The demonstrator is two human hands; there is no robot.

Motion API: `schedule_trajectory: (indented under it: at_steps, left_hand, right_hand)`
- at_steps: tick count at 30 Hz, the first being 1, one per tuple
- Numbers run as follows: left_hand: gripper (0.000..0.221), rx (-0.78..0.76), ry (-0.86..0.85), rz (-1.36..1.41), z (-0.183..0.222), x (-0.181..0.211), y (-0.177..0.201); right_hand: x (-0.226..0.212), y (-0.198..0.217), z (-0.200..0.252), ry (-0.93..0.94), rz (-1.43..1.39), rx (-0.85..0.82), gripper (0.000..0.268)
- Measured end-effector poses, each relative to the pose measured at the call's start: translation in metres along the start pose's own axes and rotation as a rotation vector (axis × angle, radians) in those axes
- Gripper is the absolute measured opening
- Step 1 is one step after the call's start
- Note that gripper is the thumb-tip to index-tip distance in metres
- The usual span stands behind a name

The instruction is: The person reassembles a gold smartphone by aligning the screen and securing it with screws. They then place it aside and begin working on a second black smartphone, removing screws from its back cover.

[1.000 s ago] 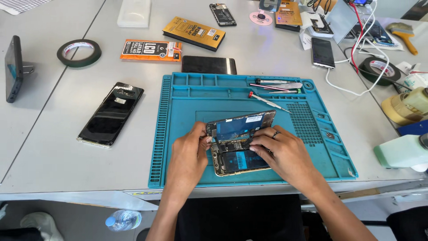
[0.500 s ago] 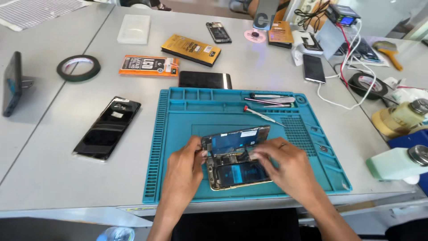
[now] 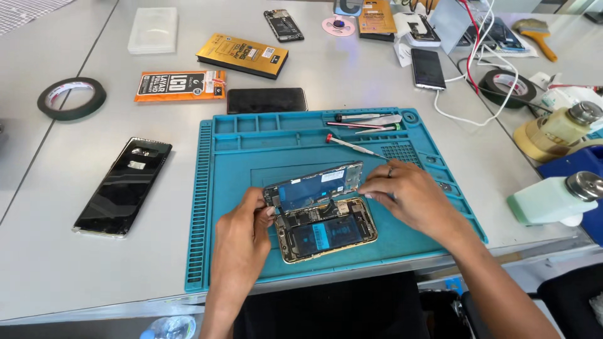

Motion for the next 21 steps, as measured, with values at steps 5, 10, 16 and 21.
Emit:
schedule_trajectory:
  at_steps: [5,10,16,21]
  left_hand:
    - [0.012,-0.004,0.022,0.004,0.001,0.000,0.000]
    - [0.011,-0.019,0.044,0.004,0.000,-0.001,0.000]
    - [0.009,0.006,-0.016,0.011,0.002,0.006,0.004]
    - [0.011,0.008,-0.123,0.010,0.001,0.010,0.005]
  right_hand:
    - [0.006,0.000,-0.007,0.052,0.103,-0.098,0.014]
    - [0.002,-0.006,-0.013,0.117,0.332,-0.209,0.011]
    - [0.011,-0.011,-0.010,-0.005,0.296,-0.335,0.013]
    - [0.023,0.007,0.002,-0.333,-0.115,-0.090,0.019]
Point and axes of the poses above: each hand's wrist, its own z-axis away from the middle knuckle, its own y-axis out of the back of the hand, x = y × z, the point moved 2 cm from there along -z, towards the middle knuckle, and after that the axes turned 5 degrees about x, right-handed, at the moved point
